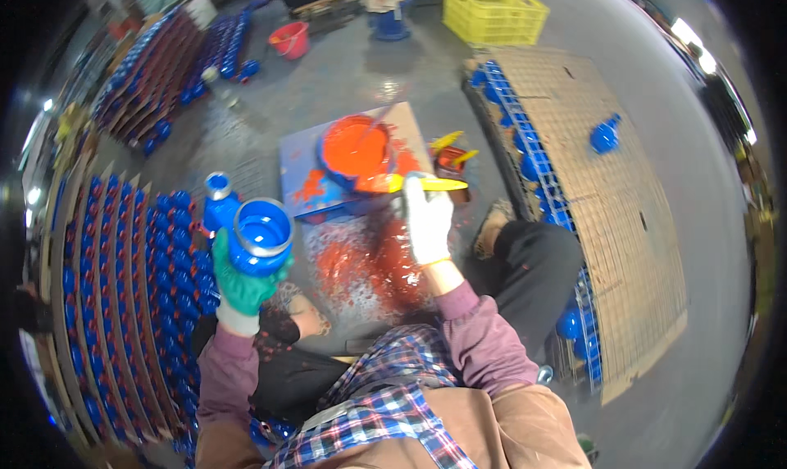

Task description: Painting blue bottle-shaped objects with orange paint using a brush and then placing them on a drying rack.

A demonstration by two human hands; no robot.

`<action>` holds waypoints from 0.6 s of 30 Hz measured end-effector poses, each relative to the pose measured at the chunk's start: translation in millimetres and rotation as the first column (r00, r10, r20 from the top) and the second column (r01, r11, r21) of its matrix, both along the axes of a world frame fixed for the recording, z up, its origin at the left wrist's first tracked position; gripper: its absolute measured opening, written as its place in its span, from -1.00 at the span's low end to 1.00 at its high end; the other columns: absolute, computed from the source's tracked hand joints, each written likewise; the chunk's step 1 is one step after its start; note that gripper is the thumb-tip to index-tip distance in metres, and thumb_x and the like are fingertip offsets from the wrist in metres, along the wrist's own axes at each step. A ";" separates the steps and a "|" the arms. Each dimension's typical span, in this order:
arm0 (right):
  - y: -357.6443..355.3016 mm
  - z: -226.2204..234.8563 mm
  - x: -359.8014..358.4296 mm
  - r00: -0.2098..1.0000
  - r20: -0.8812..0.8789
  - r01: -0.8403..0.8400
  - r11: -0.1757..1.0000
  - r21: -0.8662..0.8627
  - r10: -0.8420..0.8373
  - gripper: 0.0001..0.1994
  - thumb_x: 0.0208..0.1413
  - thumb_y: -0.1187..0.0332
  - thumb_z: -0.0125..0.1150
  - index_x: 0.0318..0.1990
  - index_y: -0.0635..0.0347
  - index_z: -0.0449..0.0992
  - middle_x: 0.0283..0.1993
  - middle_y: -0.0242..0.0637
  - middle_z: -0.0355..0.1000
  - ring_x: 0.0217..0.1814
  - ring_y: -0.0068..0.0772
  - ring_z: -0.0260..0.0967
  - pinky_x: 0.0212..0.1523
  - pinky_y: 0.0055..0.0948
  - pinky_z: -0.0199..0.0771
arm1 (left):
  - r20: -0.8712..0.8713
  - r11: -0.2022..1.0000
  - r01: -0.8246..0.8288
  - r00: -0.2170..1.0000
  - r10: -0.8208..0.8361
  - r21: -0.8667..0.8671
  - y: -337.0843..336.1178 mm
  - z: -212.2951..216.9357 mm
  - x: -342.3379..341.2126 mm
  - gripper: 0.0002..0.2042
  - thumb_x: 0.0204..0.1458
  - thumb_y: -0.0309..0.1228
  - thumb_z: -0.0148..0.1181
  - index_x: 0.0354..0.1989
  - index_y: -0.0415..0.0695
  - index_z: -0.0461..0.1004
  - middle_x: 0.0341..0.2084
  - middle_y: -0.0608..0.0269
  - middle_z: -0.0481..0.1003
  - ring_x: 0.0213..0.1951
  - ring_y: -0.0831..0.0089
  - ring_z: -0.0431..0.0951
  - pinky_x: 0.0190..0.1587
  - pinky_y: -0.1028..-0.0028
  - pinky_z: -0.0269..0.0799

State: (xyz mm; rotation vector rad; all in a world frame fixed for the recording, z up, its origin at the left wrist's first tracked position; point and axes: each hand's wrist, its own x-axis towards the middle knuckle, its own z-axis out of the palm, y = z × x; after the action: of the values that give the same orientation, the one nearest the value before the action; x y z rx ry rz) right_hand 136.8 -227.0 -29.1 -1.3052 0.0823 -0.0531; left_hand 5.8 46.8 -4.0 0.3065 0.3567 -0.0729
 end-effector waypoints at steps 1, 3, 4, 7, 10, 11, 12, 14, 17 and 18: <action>-1.6 1.3 7.1 0.999 0.042 0.010 0.999 0.036 -0.012 -0.82 0.26 0.39 0.14 -0.11 0.32 0.47 -0.35 -0.36 0.44 -0.48 -0.64 0.34 -0.47 -0.60 0.37 | 0.018 0.996 -0.056 0.998 0.055 0.072 -7.7 6.0 4.7 -0.14 0.05 0.24 0.08 0.35 -0.18 0.09 0.08 -0.31 0.38 -0.15 -0.30 0.55 -0.30 -0.06 0.63; 2.8 -5.0 17.8 0.988 0.154 0.018 0.999 -0.029 -0.014 -0.82 0.23 0.40 0.18 -0.11 0.34 0.47 -0.31 -0.37 0.45 -0.42 -0.64 0.34 -0.40 -0.58 0.38 | 0.048 0.973 -0.100 0.995 0.092 0.209 -11.3 7.7 2.1 -0.18 0.06 0.21 0.10 0.30 -0.20 0.16 0.01 -0.27 0.44 -0.21 -0.16 0.60 -0.35 0.07 0.66; 5.7 -10.7 29.5 0.975 0.221 0.029 0.993 -0.115 -0.003 -0.80 0.22 0.40 0.20 -0.10 0.35 0.47 -0.30 -0.37 0.45 -0.38 -0.64 0.35 -0.36 -0.56 0.39 | 0.037 0.969 -0.126 0.992 0.121 0.212 -7.4 5.0 1.0 -0.18 0.06 0.21 0.10 0.30 -0.20 0.16 0.01 -0.27 0.44 -0.21 -0.16 0.60 -0.35 0.07 0.66; 15.9 -33.2 67.8 0.958 0.288 0.067 0.956 -0.287 0.019 -0.75 0.19 0.32 0.24 -0.11 0.34 0.51 -0.26 -0.28 0.53 -0.27 -0.49 0.45 -0.20 -0.49 0.43 | 0.026 0.891 -0.125 0.992 0.126 0.436 -1.9 -3.2 2.7 -0.24 0.06 0.23 0.08 0.22 -0.19 0.27 -0.13 -0.16 0.53 -0.31 0.04 0.64 -0.37 0.17 0.66; 25.7 -39.8 93.2 0.926 0.368 0.119 0.858 -0.499 0.085 -0.72 0.16 0.23 0.26 -0.15 0.29 0.53 -0.30 -0.18 0.54 -0.29 -0.30 0.49 -0.20 -0.37 0.45 | -0.012 0.874 -0.107 0.992 0.128 0.474 -5.6 8.7 -0.2 -0.28 0.08 0.21 0.09 0.23 -0.12 0.27 -0.07 -0.08 0.52 -0.23 0.07 0.64 -0.36 0.16 0.66; 28.5 -41.7 100.0 0.881 0.456 0.189 0.792 -0.580 0.123 -0.70 0.14 0.18 0.27 -0.18 0.26 0.54 -0.33 -0.12 0.53 -0.30 -0.17 0.51 -0.21 -0.30 0.46 | -0.014 0.876 -0.111 0.991 0.133 0.469 -4.8 6.9 -0.5 -0.28 0.08 0.21 0.09 0.23 -0.12 0.27 -0.07 -0.08 0.52 -0.23 0.07 0.64 -0.36 0.16 0.66; 30.7 -43.7 106.7 0.881 0.455 0.187 0.789 -0.586 0.129 -0.70 0.14 0.18 0.27 -0.18 0.26 0.54 -0.33 -0.12 0.53 -0.30 -0.17 0.51 -0.21 -0.30 0.46 | 0.006 0.874 -0.139 0.988 0.154 0.465 -4.4 4.9 -1.1 -0.32 0.09 0.17 0.10 0.24 -0.08 0.27 -0.02 -0.03 0.50 -0.17 0.09 0.62 -0.36 0.13 0.65; 39.2 -43.9 111.4 0.897 0.386 0.147 0.681 -0.717 0.213 -0.70 0.12 0.13 0.26 -0.24 0.22 0.53 -0.34 -0.05 0.50 -0.28 0.01 0.48 -0.22 -0.20 0.45 | 0.020 0.871 -0.169 0.983 0.180 0.460 1.5 -0.6 -6.6 -0.35 0.10 0.13 0.11 0.25 -0.05 0.26 0.02 0.03 0.48 -0.10 0.11 0.60 -0.35 0.11 0.65; 48.6 -45.2 112.4 0.876 0.367 0.145 0.556 -0.819 0.312 -0.68 0.12 0.10 0.25 -0.27 0.20 0.51 -0.31 -0.06 0.49 -0.24 0.06 0.47 -0.21 -0.15 0.43 | 0.070 0.843 -0.166 0.986 0.152 0.512 7.8 -5.9 -12.9 -0.37 0.11 -0.01 0.16 0.30 -0.02 0.21 0.09 0.07 0.44 -0.01 0.10 0.56 -0.31 0.03 0.63; 50.1 -45.8 112.8 0.850 0.377 0.156 0.508 -0.847 0.367 -0.68 0.12 0.09 0.25 -0.26 0.20 0.51 -0.29 -0.07 0.49 -0.23 0.06 0.46 -0.21 -0.13 0.43 | 0.068 0.844 -0.166 0.986 0.153 0.509 8.2 -7.2 -13.1 -0.37 0.11 -0.01 0.16 0.30 -0.02 0.21 0.09 0.07 0.44 -0.01 0.10 0.56 -0.31 0.03 0.63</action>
State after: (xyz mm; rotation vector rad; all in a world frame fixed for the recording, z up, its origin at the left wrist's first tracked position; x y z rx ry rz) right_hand 249.6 -176.8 -74.9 -2.2792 -0.5911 -0.3849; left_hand -7.3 55.0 -11.3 0.8079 0.3730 0.1970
